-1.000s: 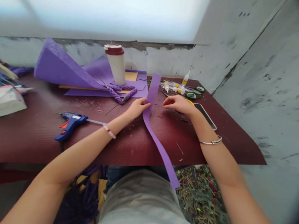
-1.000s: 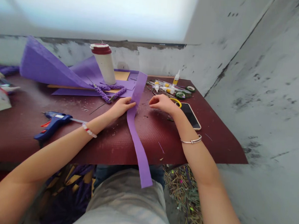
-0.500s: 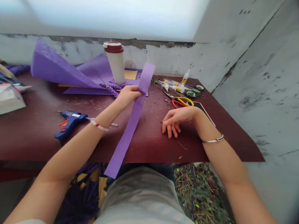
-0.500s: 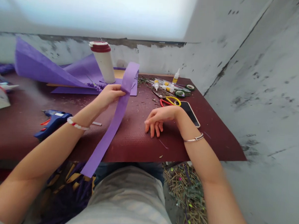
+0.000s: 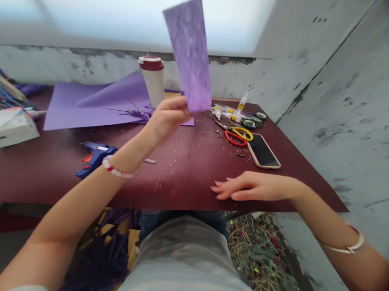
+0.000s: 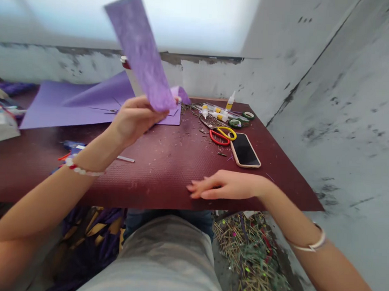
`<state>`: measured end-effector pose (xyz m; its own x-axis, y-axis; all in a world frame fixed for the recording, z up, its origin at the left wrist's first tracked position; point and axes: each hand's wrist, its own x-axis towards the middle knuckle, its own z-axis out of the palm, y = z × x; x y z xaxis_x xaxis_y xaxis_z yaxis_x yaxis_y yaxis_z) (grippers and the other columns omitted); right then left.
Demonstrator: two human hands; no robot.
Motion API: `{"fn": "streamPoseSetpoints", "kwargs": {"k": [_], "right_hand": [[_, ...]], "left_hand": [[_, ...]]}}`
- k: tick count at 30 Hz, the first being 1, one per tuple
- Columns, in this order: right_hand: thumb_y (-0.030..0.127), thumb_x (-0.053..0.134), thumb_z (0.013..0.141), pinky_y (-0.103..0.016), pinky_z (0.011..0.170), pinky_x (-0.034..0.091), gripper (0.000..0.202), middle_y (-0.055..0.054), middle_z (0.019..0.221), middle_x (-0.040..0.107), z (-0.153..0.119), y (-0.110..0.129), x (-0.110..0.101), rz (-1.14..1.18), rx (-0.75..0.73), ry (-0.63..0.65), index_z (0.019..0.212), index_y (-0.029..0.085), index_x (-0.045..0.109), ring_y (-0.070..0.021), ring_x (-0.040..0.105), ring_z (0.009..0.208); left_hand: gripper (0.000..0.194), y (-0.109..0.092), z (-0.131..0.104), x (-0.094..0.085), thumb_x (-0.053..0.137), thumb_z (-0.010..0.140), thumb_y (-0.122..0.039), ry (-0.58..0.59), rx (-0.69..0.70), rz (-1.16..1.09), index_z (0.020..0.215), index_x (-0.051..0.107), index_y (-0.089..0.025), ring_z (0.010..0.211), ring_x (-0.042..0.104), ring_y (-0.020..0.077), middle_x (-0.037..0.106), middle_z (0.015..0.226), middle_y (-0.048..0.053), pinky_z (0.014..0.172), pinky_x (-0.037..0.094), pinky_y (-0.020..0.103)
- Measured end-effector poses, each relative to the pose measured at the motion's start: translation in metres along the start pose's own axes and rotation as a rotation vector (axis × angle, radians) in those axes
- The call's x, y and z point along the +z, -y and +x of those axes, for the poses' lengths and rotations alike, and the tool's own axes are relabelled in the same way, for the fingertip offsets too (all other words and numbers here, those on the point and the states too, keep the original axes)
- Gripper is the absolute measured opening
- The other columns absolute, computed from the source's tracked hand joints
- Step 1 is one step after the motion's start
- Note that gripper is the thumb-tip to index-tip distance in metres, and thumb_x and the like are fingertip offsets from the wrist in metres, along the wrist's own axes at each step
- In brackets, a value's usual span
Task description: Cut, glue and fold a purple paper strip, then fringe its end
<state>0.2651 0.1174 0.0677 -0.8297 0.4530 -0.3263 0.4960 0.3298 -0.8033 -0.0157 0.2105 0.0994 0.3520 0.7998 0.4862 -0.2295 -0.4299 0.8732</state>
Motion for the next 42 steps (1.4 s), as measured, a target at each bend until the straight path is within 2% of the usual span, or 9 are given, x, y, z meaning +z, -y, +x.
{"fn": "streamPoseSetpoints", "kwargs": {"k": [4, 8, 10, 14, 19, 28, 32, 39, 42], "right_hand": [[0.054, 0.061, 0.097, -0.043, 0.107, 0.054, 0.046, -0.009, 0.114, 0.082, -0.025, -0.002, -0.009, 0.169, 0.151, -0.245, 0.113, 0.017, 0.081, -0.0282, 0.075, 0.112], [0.047, 0.061, 0.095, -0.050, 0.112, 0.049, 0.040, -0.012, 0.125, 0.076, 0.013, -0.013, -0.013, -0.009, 0.136, -0.721, 0.119, 0.018, 0.075, -0.0300, 0.070, 0.120], [0.041, 0.064, 0.094, -0.051, 0.112, 0.050, 0.042, -0.013, 0.135, 0.070, 0.036, -0.011, -0.010, -0.097, 0.071, -0.782, 0.130, 0.020, 0.068, -0.0294, 0.066, 0.126], [0.043, 0.071, 0.092, -0.051, 0.124, 0.036, 0.069, -0.021, 0.156, 0.052, 0.059, 0.002, 0.007, -0.323, -0.056, -0.641, 0.150, 0.013, 0.051, -0.0308, 0.047, 0.148], [0.070, 0.079, 0.075, -0.065, 0.128, 0.016, 0.133, -0.030, 0.172, 0.008, 0.063, 0.010, 0.040, -0.505, 0.076, -0.390, 0.166, 0.002, 0.010, -0.0408, 0.009, 0.162], [0.057, 0.072, 0.086, -0.069, 0.123, 0.027, 0.104, -0.032, 0.168, 0.023, 0.068, 0.007, 0.080, -0.890, -0.050, -0.367, 0.160, -0.003, 0.031, -0.0462, 0.023, 0.158], [0.020, 0.056, 0.095, -0.059, 0.115, 0.044, 0.060, -0.031, 0.158, 0.047, 0.068, 0.001, 0.093, -1.149, -0.203, -0.526, 0.149, -0.008, 0.048, -0.0414, 0.043, 0.149], [0.039, 0.061, 0.097, -0.032, 0.086, 0.059, 0.033, -0.010, 0.128, 0.074, 0.072, 0.000, 0.023, -0.761, -0.453, -0.331, 0.126, 0.025, 0.071, -0.0226, 0.073, 0.110], [0.032, 0.063, 0.099, -0.026, 0.072, 0.057, 0.015, -0.003, 0.101, 0.078, 0.102, -0.005, 0.020, -0.688, -0.416, -0.380, 0.104, 0.023, 0.073, -0.0161, 0.073, 0.085]], "left_hand": [[0.035, 0.022, -0.047, 0.012, 0.054, 0.081, -0.022, 0.225, -0.413, 0.256, 0.106, 0.076, -0.012, 0.105, 0.072, 0.0234, 0.078, 0.110, 0.010, 0.098, 0.055, 0.038], [0.030, 0.042, -0.074, 0.019, 0.061, 0.079, -0.022, 0.368, -0.456, 0.415, 0.103, 0.078, -0.016, 0.091, 0.072, 0.0214, 0.080, 0.098, 0.006, 0.089, 0.058, 0.034], [0.029, 0.045, -0.076, 0.021, 0.059, 0.082, -0.020, 0.397, -0.437, 0.490, 0.104, 0.077, -0.015, 0.090, 0.072, 0.0210, 0.079, 0.100, 0.006, 0.089, 0.057, 0.034], [0.039, 0.046, -0.074, 0.019, 0.062, 0.080, -0.010, 0.446, -0.392, 0.639, 0.118, 0.069, -0.014, 0.083, 0.072, 0.0194, 0.076, 0.112, 0.009, 0.080, 0.060, 0.034], [0.043, 0.045, -0.075, 0.010, 0.073, 0.084, -0.015, 0.476, -0.307, 0.869, 0.126, 0.064, -0.018, 0.121, 0.066, 0.0267, 0.059, 0.143, 0.014, 0.108, 0.052, 0.042], [0.048, 0.050, -0.066, 0.010, 0.059, 0.094, -0.015, 0.540, -0.285, 1.160, 0.143, 0.056, -0.010, 0.155, 0.033, 0.0382, 0.038, 0.166, 0.022, 0.125, 0.029, 0.059], [0.058, 0.055, -0.074, 0.016, 0.047, 0.103, -0.023, 0.640, -0.343, 1.225, 0.159, 0.038, -0.009, 0.159, 0.026, 0.0323, 0.028, 0.170, 0.020, 0.126, 0.027, 0.060], [0.064, 0.063, -0.082, 0.007, 0.052, 0.102, -0.027, 0.678, -0.261, 1.262, 0.162, 0.035, -0.014, 0.157, 0.033, 0.0292, 0.029, 0.169, 0.015, 0.125, 0.034, 0.055], [0.066, 0.072, -0.087, 0.005, 0.052, 0.101, -0.029, 0.694, -0.218, 1.305, 0.162, 0.034, -0.014, 0.156, 0.035, 0.0306, 0.030, 0.169, 0.014, 0.124, 0.036, 0.055]]}}
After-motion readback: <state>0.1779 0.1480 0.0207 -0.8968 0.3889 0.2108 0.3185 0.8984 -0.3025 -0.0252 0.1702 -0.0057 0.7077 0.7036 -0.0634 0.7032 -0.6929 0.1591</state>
